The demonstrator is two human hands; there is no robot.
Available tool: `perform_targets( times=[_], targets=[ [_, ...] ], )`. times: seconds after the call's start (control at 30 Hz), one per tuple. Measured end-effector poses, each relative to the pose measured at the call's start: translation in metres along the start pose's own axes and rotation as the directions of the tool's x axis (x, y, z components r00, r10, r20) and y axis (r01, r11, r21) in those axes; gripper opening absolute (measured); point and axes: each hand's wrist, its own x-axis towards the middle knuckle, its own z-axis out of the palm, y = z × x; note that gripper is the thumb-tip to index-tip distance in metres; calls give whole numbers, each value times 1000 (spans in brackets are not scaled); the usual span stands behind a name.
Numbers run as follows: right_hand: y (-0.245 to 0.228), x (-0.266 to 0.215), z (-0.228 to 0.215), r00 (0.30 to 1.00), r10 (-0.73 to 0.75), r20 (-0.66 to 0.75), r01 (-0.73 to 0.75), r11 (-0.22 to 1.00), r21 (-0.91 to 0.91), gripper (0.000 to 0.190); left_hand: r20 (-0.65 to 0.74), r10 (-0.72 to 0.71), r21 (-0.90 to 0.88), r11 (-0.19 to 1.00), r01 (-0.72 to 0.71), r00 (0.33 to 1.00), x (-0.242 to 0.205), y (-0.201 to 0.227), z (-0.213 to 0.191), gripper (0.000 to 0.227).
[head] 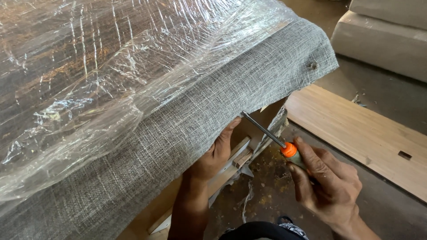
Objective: Using a screwdriver to pry staples out of a wooden furniture frame to remove the upholstery fabric.
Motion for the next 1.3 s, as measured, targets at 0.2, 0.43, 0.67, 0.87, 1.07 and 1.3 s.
perform_targets(
  times=[0.2, 0.43, 0.67, 0.87, 1.07, 1.3],
  targets=[
    [-2, -1, -7, 991, -125, 52, 133, 964, -229, 41, -49, -6, 21, 1000, 7, 999, 4, 7, 1, 34],
    [-64, 48, -46, 954, -10, 300, 202, 761, -616, 38, 321, 99, 944, 46, -327, 942, -58, -35, 42, 54],
    [24, -13, 45, 781, 399, 481, -615, 352, 706, 36, 475, 167, 880, -88, -467, 864, -56, -37, 24, 55],
    [27, -38, 104, 895, 357, 266, -358, 222, 907, 43, 213, 173, 755, 595, -274, 962, -27, -12, 2, 48],
    [23, -37, 111, 918, 383, -106, -249, 762, 597, 39, 418, 178, 851, 265, -452, 891, -10, 7, -7, 44],
    [28, -34, 119, 924, 345, -166, -194, 797, 572, 39, 183, 74, 508, 847, -159, 980, -9, 4, -7, 40]
  ],
)
